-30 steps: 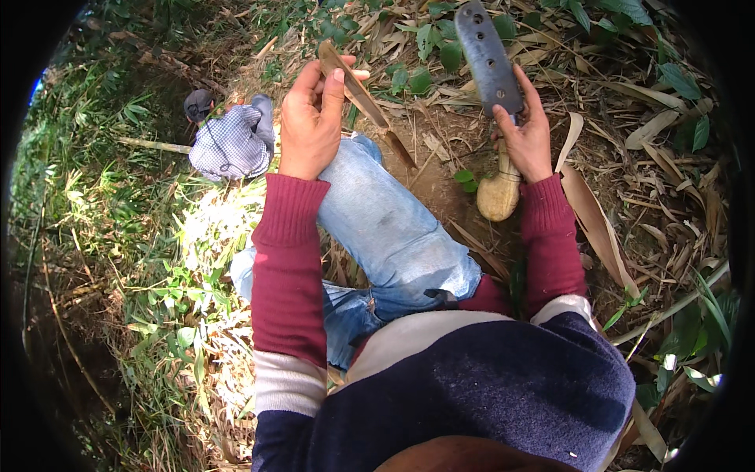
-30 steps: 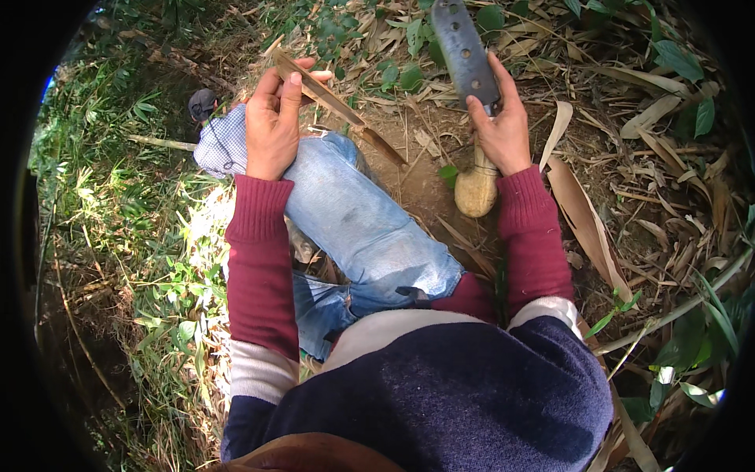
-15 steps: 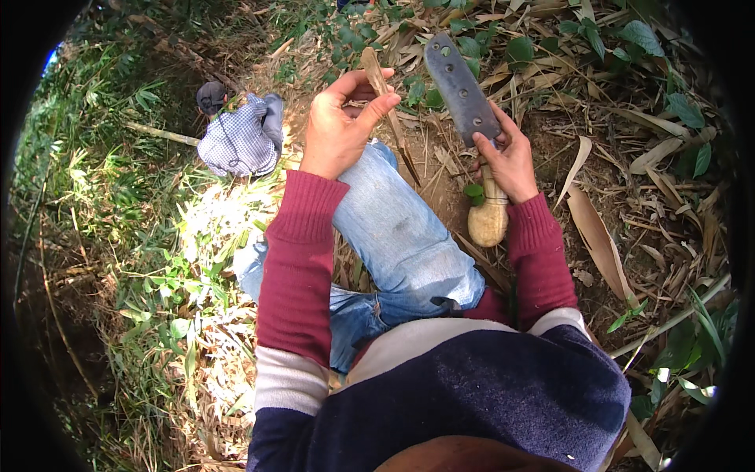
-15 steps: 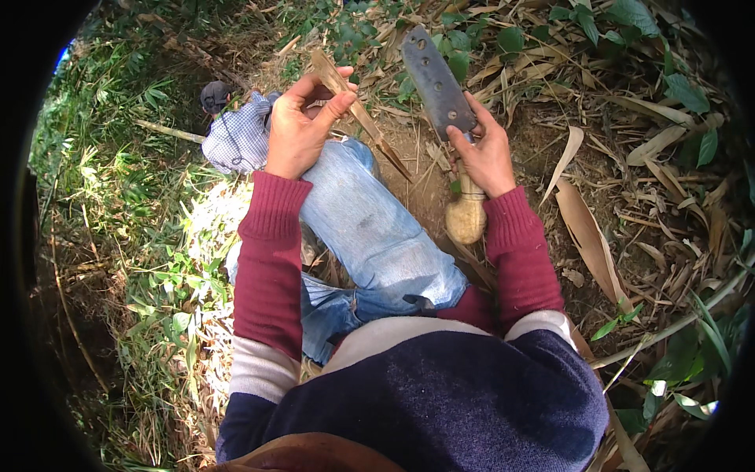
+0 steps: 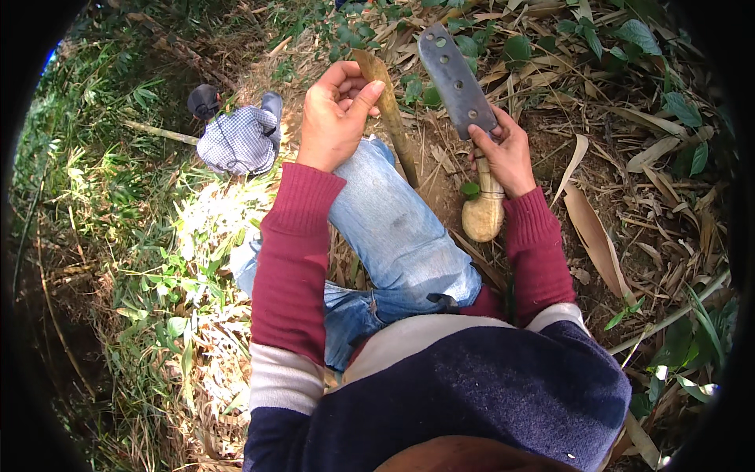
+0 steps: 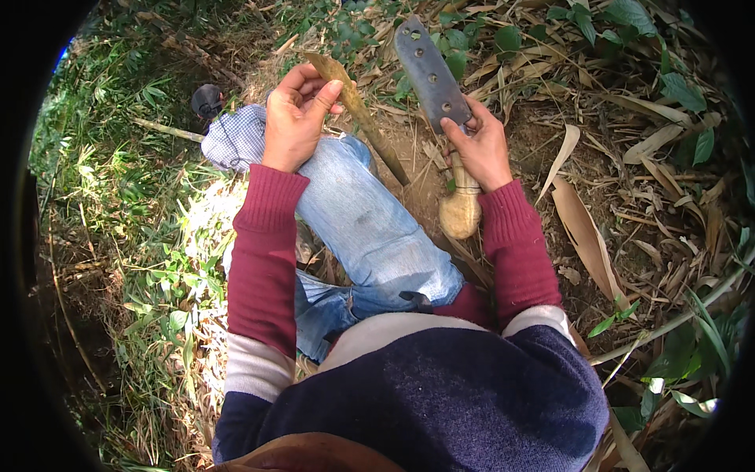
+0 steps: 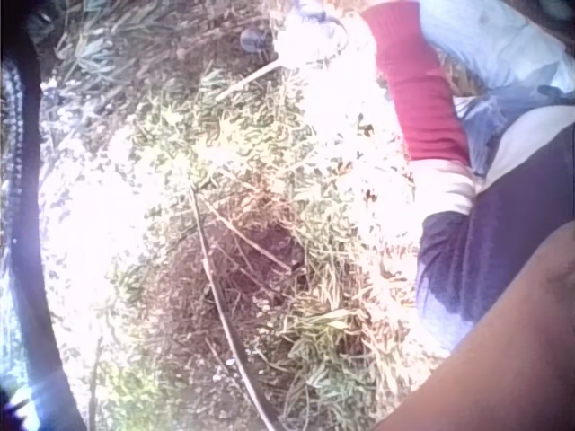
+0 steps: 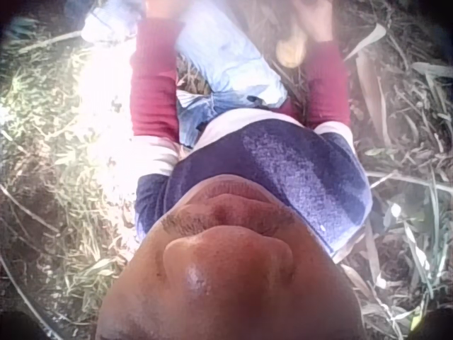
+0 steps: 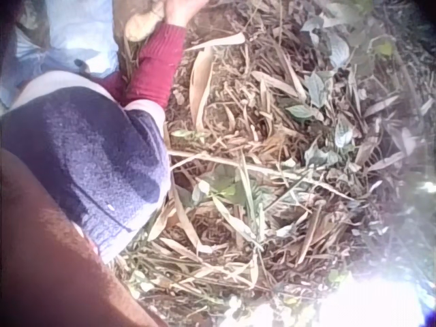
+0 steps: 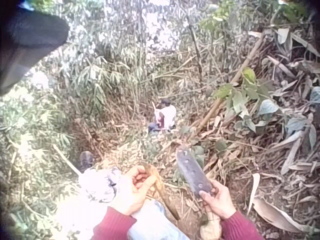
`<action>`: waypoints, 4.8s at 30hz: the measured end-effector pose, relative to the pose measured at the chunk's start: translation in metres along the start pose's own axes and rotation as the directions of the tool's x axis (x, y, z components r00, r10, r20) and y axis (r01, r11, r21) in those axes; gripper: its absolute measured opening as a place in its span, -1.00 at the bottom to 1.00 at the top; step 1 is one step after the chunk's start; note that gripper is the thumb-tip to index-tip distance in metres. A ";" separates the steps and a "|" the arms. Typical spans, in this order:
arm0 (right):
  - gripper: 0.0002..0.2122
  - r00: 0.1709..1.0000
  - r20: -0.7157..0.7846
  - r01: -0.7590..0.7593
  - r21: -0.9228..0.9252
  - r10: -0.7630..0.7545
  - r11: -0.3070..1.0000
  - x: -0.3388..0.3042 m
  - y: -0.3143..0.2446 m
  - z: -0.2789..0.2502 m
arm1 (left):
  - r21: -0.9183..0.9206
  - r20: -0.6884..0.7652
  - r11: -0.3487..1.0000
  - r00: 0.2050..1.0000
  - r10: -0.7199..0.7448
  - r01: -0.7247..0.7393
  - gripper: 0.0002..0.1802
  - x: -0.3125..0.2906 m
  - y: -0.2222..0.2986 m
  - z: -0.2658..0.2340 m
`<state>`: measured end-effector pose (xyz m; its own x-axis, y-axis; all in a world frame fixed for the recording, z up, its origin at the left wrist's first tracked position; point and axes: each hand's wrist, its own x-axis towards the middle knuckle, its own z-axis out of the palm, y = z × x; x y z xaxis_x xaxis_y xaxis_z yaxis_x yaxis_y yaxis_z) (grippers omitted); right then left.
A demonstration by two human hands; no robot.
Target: The person sits on the ground in a bamboo grove and uses a large knife to shave and split a long bamboo pole. They repeatedly scrape the surface to smooth it and then split the pole lengthwise into thinner strips.
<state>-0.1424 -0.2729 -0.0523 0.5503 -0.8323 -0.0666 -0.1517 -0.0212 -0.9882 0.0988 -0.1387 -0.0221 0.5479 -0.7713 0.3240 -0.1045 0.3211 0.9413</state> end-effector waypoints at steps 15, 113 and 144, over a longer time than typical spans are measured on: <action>-0.50 0.998 0.058 -0.005 0.007 0.004 1.000 -0.006 0.012 0.008 | 0.151 -0.037 0.988 0.999 -0.012 0.017 -0.82 0.001 0.000 -0.010; -0.25 0.775 0.385 0.592 -0.719 -0.501 0.364 -0.046 -0.140 0.073 | 0.033 -0.190 0.965 0.946 0.261 -0.260 -0.72 -0.004 0.001 -0.005; -0.34 0.778 0.266 0.618 -0.480 -0.569 0.622 -0.040 -0.135 0.055 | 0.038 -0.127 0.984 0.975 0.180 -0.177 -0.72 -0.006 0.005 -0.004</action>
<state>-0.0985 -0.2060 0.0764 0.7327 -0.4887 0.4736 -0.1480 -0.7937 -0.5900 0.0986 -0.1302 -0.0201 0.6206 -0.6249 0.4737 -0.2309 0.4317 0.8720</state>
